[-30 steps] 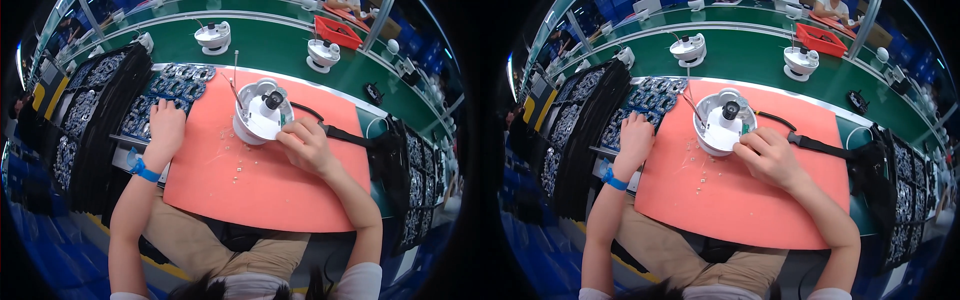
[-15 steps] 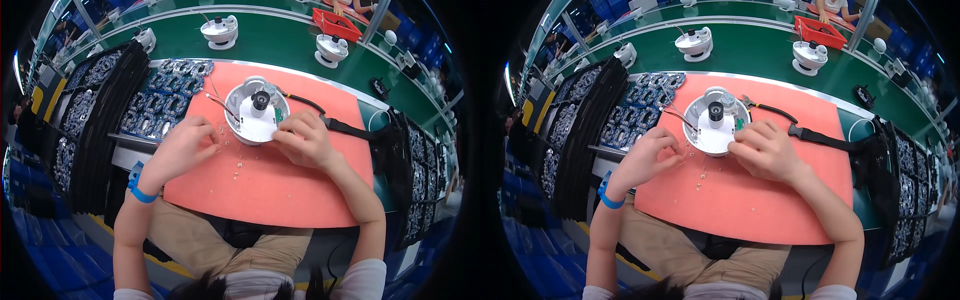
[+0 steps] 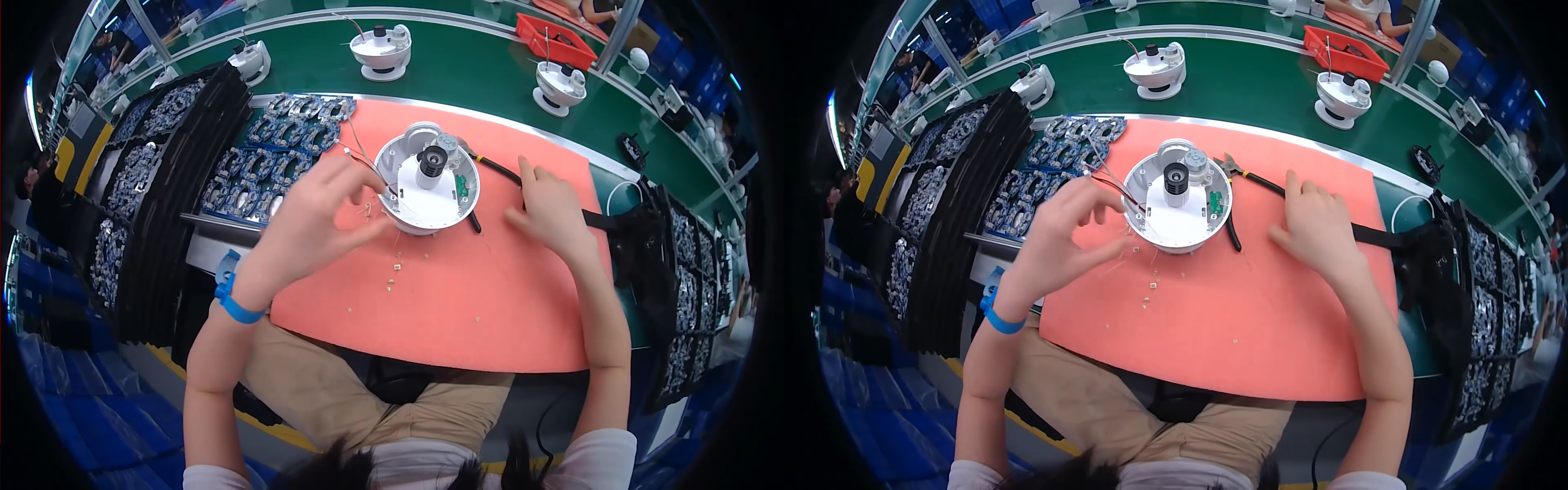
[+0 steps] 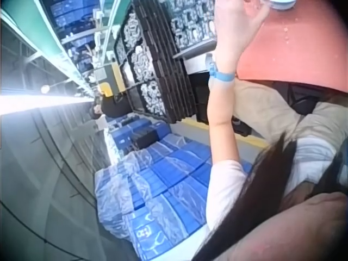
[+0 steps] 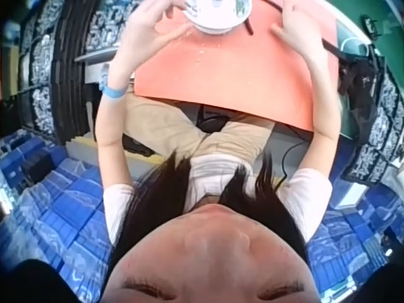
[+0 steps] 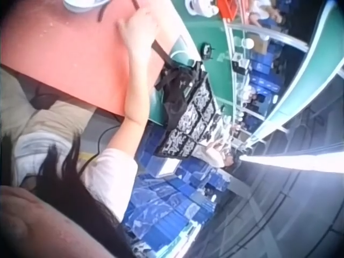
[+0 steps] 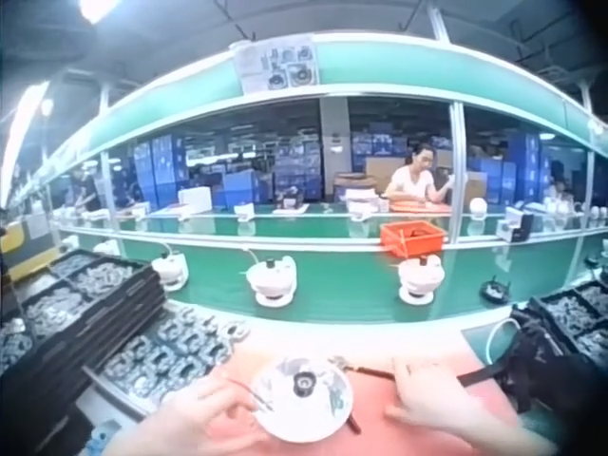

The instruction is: Assembling LED lighting components by cutting wires and fitting parts into a housing on a factory line.

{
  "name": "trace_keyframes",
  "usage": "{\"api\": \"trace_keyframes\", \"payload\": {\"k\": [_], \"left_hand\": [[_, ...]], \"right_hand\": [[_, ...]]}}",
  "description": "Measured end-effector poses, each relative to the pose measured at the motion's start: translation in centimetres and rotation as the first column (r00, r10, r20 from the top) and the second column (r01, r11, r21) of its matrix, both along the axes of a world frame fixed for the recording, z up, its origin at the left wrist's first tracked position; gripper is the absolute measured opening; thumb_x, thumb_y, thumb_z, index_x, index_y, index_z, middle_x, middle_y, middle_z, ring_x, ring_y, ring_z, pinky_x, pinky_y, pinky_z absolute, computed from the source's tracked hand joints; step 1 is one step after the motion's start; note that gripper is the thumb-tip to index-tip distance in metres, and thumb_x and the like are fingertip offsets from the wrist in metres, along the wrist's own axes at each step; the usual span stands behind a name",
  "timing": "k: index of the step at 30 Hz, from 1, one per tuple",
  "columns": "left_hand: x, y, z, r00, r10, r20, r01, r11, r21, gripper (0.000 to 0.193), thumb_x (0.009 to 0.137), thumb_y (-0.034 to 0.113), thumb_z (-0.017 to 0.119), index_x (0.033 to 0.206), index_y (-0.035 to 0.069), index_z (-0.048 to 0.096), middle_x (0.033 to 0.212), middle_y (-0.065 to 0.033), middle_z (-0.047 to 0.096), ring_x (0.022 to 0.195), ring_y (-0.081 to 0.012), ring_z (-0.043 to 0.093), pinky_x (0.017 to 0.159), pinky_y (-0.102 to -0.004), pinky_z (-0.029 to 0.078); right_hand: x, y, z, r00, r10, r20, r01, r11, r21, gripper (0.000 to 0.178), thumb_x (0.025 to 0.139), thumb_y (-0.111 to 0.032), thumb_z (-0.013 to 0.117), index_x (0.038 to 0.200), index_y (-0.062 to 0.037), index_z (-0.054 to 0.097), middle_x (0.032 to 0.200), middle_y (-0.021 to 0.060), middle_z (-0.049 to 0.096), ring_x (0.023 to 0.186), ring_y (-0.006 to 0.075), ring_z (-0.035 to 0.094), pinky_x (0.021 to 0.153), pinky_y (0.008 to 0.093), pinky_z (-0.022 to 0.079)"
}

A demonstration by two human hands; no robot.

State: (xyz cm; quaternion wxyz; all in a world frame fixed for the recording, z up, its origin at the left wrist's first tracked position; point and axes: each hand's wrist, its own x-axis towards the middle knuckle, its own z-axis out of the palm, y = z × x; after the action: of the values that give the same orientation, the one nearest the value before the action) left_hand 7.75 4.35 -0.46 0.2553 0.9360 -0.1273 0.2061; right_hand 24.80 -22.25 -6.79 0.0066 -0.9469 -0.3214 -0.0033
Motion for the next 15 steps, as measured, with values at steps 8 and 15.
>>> {"api": "trace_keyframes", "payload": {"k": [8, 15], "left_hand": [[1.5, -1.4, -0.7, 0.990, -0.085, 0.111, 0.044, 0.943, 0.329, 0.015, 0.076, 0.006, 0.076, 0.089, 0.005, 0.068, 0.080, -0.0054, 0.053, 0.077, -0.0213, 0.055, 0.065, -0.0335, 0.047], [1.7, -0.6, -1.5, 0.975, 0.076, 0.210, -0.081, 0.997, 0.017, 0.006, 0.082, 0.003, 0.070, 0.087, 0.003, 0.067, 0.082, -0.0087, 0.062, 0.071, -0.0261, 0.063, 0.060, -0.0354, 0.050]], "right_hand": [[-2.8, 2.8, -1.0, 0.987, 0.038, 0.154, -0.059, 0.989, 0.134, 0.108, 0.072, -0.061, 0.075, 0.140, 0.0139, 0.035, 0.108, 0.0237, 0.062, 0.099, 0.0337, 0.062, 0.078, 0.0457, 0.054], [0.5, 2.5, 0.1, 0.991, -0.121, -0.058, 0.125, 0.989, 0.079, 0.034, 0.076, -0.018, 0.064, 0.099, 0.0076, 0.060, 0.092, 0.0235, 0.066, 0.089, 0.0340, 0.068, 0.077, 0.0448, 0.055]]}}
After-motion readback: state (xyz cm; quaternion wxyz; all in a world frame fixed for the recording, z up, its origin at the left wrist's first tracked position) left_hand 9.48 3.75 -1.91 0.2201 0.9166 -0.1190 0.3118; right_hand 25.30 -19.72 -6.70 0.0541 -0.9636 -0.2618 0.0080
